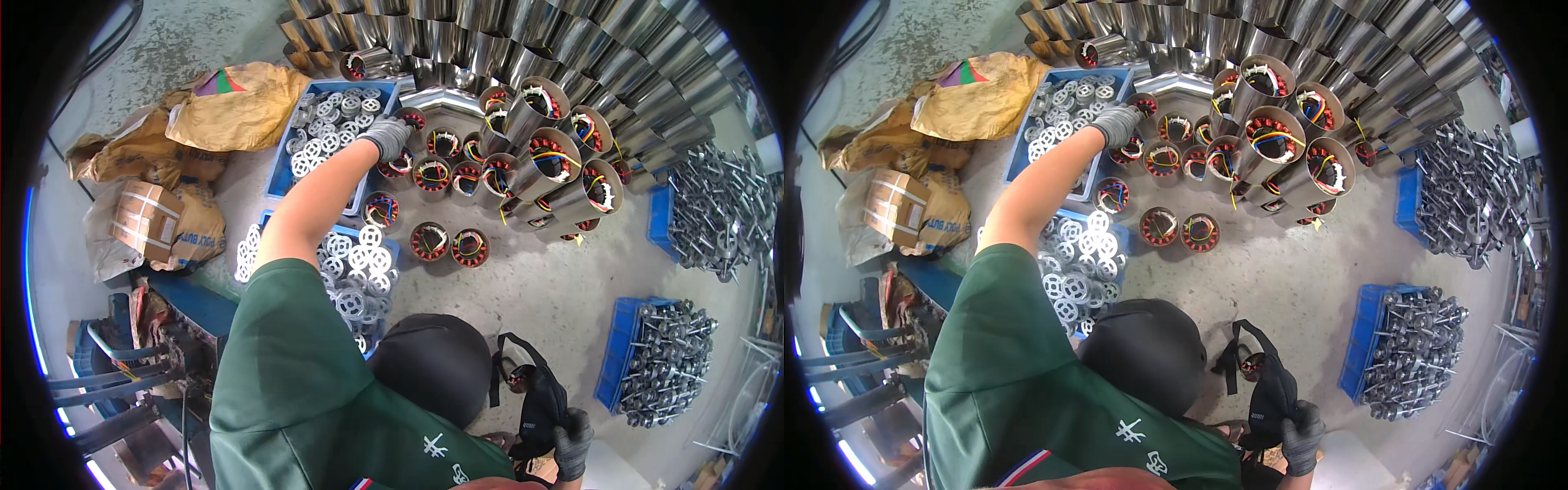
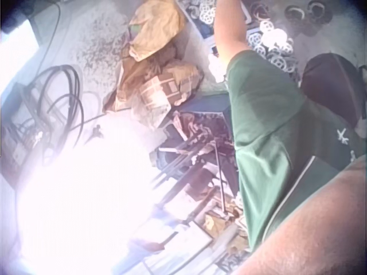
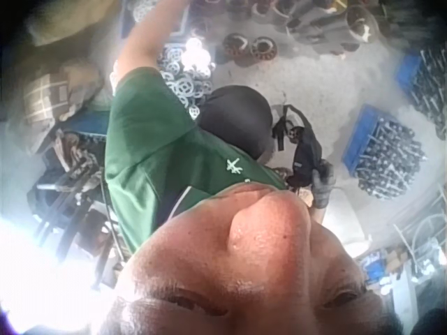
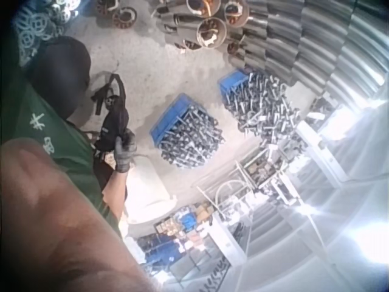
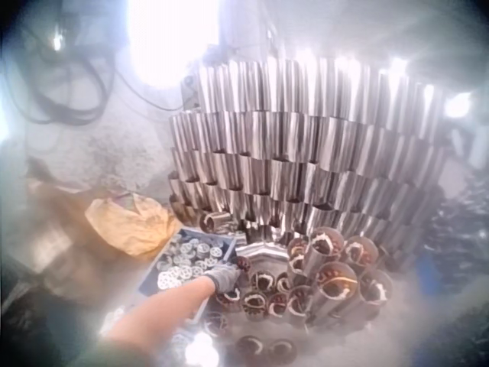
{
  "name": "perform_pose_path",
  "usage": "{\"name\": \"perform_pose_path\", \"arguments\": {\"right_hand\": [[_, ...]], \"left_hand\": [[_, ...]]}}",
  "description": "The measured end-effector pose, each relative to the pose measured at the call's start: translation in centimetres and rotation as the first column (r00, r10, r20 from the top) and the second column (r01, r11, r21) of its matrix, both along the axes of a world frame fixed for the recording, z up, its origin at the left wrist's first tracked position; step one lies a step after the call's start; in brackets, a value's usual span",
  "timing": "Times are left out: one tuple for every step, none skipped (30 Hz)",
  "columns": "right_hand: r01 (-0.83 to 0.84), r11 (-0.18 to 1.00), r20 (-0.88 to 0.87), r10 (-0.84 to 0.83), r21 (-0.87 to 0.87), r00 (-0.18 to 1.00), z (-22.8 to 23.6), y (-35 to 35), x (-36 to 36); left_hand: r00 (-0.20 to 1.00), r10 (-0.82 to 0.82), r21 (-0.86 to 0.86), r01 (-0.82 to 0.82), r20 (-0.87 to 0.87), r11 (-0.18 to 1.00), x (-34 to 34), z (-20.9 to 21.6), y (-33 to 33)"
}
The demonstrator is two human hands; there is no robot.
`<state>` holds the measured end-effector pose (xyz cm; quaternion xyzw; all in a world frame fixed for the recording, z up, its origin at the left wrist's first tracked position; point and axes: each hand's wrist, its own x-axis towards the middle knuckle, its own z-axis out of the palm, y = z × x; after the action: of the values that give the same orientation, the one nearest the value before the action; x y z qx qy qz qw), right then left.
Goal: Operating a mechanical press to assemble metal components and then sorting finished parts into crates and bags.
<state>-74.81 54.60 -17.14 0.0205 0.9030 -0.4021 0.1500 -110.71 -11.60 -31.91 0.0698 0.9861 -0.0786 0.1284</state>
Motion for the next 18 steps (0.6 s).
{"name": "perform_pose_path", "arguments": {"right_hand": [[-0.013, 1.0, -0.017, 0.014, 0.025, 1.0, 0.0, 0.0, 0.0], [-0.012, 1.0, -0.018, 0.013, 0.025, 1.0, 0.0, 0.0, -0.1], [-0.035, 0.998, -0.032, 0.037, 0.046, 0.999, 0.0, 0.0, -0.2], [-0.052, 0.995, -0.057, 0.057, 0.081, 0.997, 0.0, 0.0, -0.2], [-0.056, 0.996, -0.044, 0.059, 0.068, 0.997, 0.0, 0.0, -0.3], [-0.033, 0.999, -0.017, 0.033, 0.026, 0.999, 0.0, 0.1, -0.3], [-0.008, 1.0, 0.01, 0.009, -0.016, 1.0, 0.0, 0.1, -0.3], [-0.008, 1.0, 0.008, 0.008, -0.019, 1.0, 0.1, 0.1, -0.3], [-0.038, 0.999, -0.002, 0.038, 0.024, 0.999, 0.1, 0.1, -0.3], [-0.062, 0.995, -0.02, 0.064, 0.084, 0.998, 0.1, 0.1, -0.3], [-0.069, 0.996, -0.01, 0.07, 0.065, 0.998, 0.2, 0.1, -0.3], [-0.047, 0.998, 0.023, 0.047, 0.041, 0.999, 0.2, 0.1, -0.4], [-0.034, 0.999, 0.051, 0.032, 0.035, 0.998, 0.3, 0.1, -0.5], [-0.028, 0.999, 0.06, 0.027, 0.017, 0.998, 0.3, 0.1, -0.5], [-0.031, 0.999, 0.064, 0.03, 0.018, 0.997, 0.3, 0.1, -0.6], [-0.037, 0.999, 0.057, 0.035, 0.037, 0.998, 0.3, 0.1, -0.8], [-0.035, 0.999, 0.072, 0.034, 0.021, 0.997, 0.3, 0.1, -0.9], [-0.024, 1.0, 0.057, 0.024, 0.003, 0.998, 0.3, 0.1, -1.0]], "left_hand": [[0.999, -0.036, -0.03, 0.035, -0.018, 0.999, -0.1, -0.2, -0.1], [0.997, -0.078, -0.064, 0.076, -0.028, 0.995, -0.4, -0.5, -0.1], [0.994, -0.053, -0.01, 0.052, -0.094, 0.999, -0.4, -1.0, 0.2], [0.992, -0.053, -0.008, 0.052, -0.111, 0.999, -0.7, -1.5, 0.4], [0.998, -0.007, 0.004, 0.007, -0.061, 1.0, -1.0, -1.9, 0.5], [0.999, 0.035, 0.015, -0.035, -0.026, 0.999, -1.3, -2.2, 0.6], [0.996, 0.03, 0.074, -0.024, -0.08, 0.997, -1.3, -2.6, 0.7], [0.998, 0.031, 0.07, -0.027, -0.06, 0.997, -1.2, -2.9, 0.7], [0.998, 0.011, 0.136, -0.003, -0.056, 0.991, -1.0, -3.0, 0.6], [0.999, -0.005, 0.205, 0.014, -0.045, 0.979, -0.7, -3.0, 0.6], [0.997, -0.046, 0.183, 0.057, -0.063, 0.981, -0.3, -3.0, 0.5], [0.997, -0.044, 0.173, 0.055, -0.068, 0.983, -0.1, -2.8, 0.5], [0.998, -0.047, 0.193, 0.054, -0.045, 0.98, 0.2, -2.6, 0.4], [0.999, -0.045, 0.211, 0.046, -0.012, 0.976, 0.3, -2.3, 0.4], [1.0, -0.025, 0.241, 0.023, 0.008, 0.97, 0.2, -2.0, 0.4], [0.999, -0.033, 0.247, 0.034, -0.011, 0.968, -0.1, -1.7, 0.3], [0.998, 0.061, 0.355, -0.057, 0.0, 0.933, -0.7, -1.4, 0.3], [0.99, 0.141, 0.471, -0.125, 0.002, 0.873, -1.6, -1.3, 0.2]]}}
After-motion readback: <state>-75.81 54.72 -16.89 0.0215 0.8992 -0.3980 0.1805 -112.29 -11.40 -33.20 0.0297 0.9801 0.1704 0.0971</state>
